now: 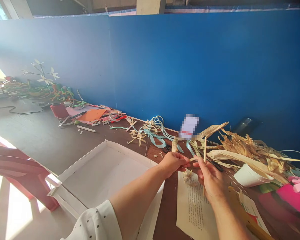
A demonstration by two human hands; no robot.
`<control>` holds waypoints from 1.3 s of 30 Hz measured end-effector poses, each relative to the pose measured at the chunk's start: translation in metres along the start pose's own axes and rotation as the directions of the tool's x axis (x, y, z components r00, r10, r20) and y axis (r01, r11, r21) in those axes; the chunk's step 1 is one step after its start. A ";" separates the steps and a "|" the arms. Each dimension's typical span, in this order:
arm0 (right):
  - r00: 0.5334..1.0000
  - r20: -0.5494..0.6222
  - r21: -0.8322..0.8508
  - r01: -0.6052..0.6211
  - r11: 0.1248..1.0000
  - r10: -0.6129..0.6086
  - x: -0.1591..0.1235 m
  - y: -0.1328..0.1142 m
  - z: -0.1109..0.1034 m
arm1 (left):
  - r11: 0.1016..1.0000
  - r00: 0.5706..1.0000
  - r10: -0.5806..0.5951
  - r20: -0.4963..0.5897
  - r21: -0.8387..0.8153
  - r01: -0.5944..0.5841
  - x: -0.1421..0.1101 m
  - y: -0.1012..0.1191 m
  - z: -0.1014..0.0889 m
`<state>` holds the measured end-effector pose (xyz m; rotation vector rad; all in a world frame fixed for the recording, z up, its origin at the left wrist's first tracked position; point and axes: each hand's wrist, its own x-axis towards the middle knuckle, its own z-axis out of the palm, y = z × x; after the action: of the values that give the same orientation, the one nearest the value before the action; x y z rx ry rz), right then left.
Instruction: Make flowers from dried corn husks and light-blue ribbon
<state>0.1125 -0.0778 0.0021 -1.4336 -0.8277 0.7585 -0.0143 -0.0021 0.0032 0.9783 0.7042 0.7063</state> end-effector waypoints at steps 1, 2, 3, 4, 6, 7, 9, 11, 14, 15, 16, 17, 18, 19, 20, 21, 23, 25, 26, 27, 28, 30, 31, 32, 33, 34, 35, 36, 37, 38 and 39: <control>1.000 0.004 0.015 -0.009 1.000 0.009 -0.001 -0.003 0.000 | 1.000 1.000 0.005 -0.015 0.005 -0.005 0.001 0.000 -0.001; 1.000 0.008 0.032 -0.010 0.999 0.010 -0.003 -0.005 0.000 | 1.000 1.000 0.007 -0.025 0.009 -0.007 0.001 0.001 -0.001; 1.000 0.010 0.055 -0.008 0.998 0.007 -0.003 -0.008 0.001 | 1.000 0.999 0.008 -0.031 0.010 -0.007 0.001 0.001 -0.002; 1.000 0.009 0.084 -0.009 0.996 0.008 -0.004 -0.010 0.001 | 1.000 0.999 0.008 -0.032 0.013 -0.008 0.002 0.002 -0.002; 0.999 0.002 0.151 -0.044 0.988 0.044 -0.003 -0.012 0.000 | 0.999 0.999 0.017 -0.028 0.028 -0.016 0.002 0.003 -0.001; 0.997 0.004 0.188 -0.077 0.979 0.078 -0.001 -0.012 -0.001 | 0.999 0.999 0.025 -0.026 0.043 -0.024 0.002 0.003 -0.001; 0.985 0.042 0.259 -0.171 0.951 0.165 0.002 -0.010 -0.004 | 0.995 0.998 0.055 -0.021 0.089 -0.053 0.002 0.003 0.001; 0.962 0.133 0.312 -0.269 0.911 0.239 0.004 -0.009 -0.007 | 0.983 0.994 0.109 -0.005 0.150 -0.107 0.002 0.002 0.002; 0.914 0.279 0.344 -0.383 0.857 0.296 0.006 -0.008 -0.010 | 0.951 0.981 0.189 0.045 0.239 -0.195 0.002 0.001 0.002; 0.901 0.307 0.351 -0.406 0.844 0.306 0.006 -0.009 -0.010 | 0.941 0.977 0.204 0.059 0.262 -0.213 0.002 0.001 0.001; 0.892 0.322 0.359 -0.425 0.831 0.317 0.005 -0.009 -0.010 | 0.932 0.974 0.214 0.072 0.284 -0.226 0.002 0.001 0.000; 0.885 0.332 0.371 -0.440 0.818 0.326 0.005 -0.010 -0.010 | 0.921 0.971 0.222 0.085 0.310 -0.237 0.001 0.001 0.000; 0.879 0.339 0.382 -0.454 0.805 0.334 0.005 -0.010 -0.010 | 0.906 0.968 0.231 0.095 0.341 -0.250 0.001 0.001 -0.001; 0.874 0.345 0.392 -0.465 0.794 0.342 0.004 -0.011 -0.010 | 0.890 0.965 0.240 0.106 0.373 -0.263 0.000 0.002 -0.001; 0.869 0.353 0.397 -0.475 0.785 0.347 0.004 -0.011 -0.010 | 0.871 0.961 0.249 0.118 0.407 -0.276 0.000 0.002 -0.002; 0.864 0.362 0.396 -0.484 0.781 0.352 0.004 -0.012 -0.010 | 0.852 0.958 0.258 0.127 0.437 -0.287 -0.001 0.002 -0.003; 0.859 0.373 0.388 -0.488 0.782 0.350 0.004 -0.012 -0.010 | 0.828 0.953 0.270 0.138 0.472 -0.303 -0.001 0.002 -0.003; 0.858 0.382 0.383 -0.485 0.786 0.343 0.003 -0.012 -0.010 | 0.823 0.948 0.281 0.146 0.472 -0.317 -0.002 0.001 -0.003; 0.857 0.385 0.383 -0.485 0.786 0.341 0.003 -0.012 -0.010 | 0.825 0.946 0.291 0.144 0.464 -0.324 -0.001 0.001 -0.003; 0.858 0.386 0.386 -0.485 0.785 0.340 0.002 -0.012 -0.010 | 0.829 0.944 0.301 0.134 0.452 -0.328 -0.001 0.000 -0.002; 0.861 0.381 0.389 -0.481 0.786 0.338 0.002 -0.012 -0.010 | 0.836 0.944 0.310 0.114 0.439 -0.328 -0.001 0.000 -0.002; 0.882 0.350 0.388 -0.442 0.809 0.314 0.000 -0.013 -0.008 | 0.859 0.948 0.315 0.047 0.410 -0.306 0.001 0.000 -0.002; 0.900 0.324 0.380 -0.406 0.831 0.292 -0.001 -0.014 -0.007 | 0.875 0.951 0.308 0.010 0.391 -0.287 0.002 0.000 -0.002; 0.919 0.291 0.364 -0.364 0.857 0.266 -0.002 -0.014 -0.006 | 0.893 0.956 0.293 -0.020 0.363 -0.266 0.002 0.000 -0.002; 0.938 0.250 0.338 -0.319 0.886 0.242 -0.003 -0.015 -0.005 | 0.913 0.961 0.273 -0.040 0.327 -0.245 0.003 0.001 -0.001; 0.954 0.199 0.300 -0.276 0.913 0.223 -0.003 -0.015 -0.004 | 0.932 0.967 0.249 -0.050 0.283 -0.226 0.003 0.001 -0.001; 0.967 0.140 0.251 -0.243 0.937 0.213 -0.004 -0.015 -0.002 | 0.949 0.973 0.227 -0.052 0.236 -0.209 0.002 0.002 0.000; 0.975 0.081 0.196 -0.217 0.956 0.204 -0.005 -0.014 -0.001 | 0.962 0.978 0.206 -0.045 0.190 -0.194 0.001 0.003 0.001; 0.981 0.033 0.140 -0.193 0.971 0.191 -0.005 -0.013 0.001 | 0.972 0.982 0.187 -0.030 0.150 -0.181 0.000 0.004 0.002; 0.985 0.003 0.085 -0.170 0.982 0.170 -0.006 -0.012 0.002 | 0.979 0.985 0.170 -0.012 0.118 -0.167 -0.001 0.005 0.002; 0.990 -0.005 0.034 -0.144 0.989 0.144 -0.007 -0.011 0.003 | 0.984 0.988 0.153 0.007 0.092 -0.153 -0.002 0.005 0.003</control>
<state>0.1058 -0.0820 0.0124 -1.4765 -0.7077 0.8717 -0.0140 -0.0032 0.0097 1.1255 0.6716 0.8140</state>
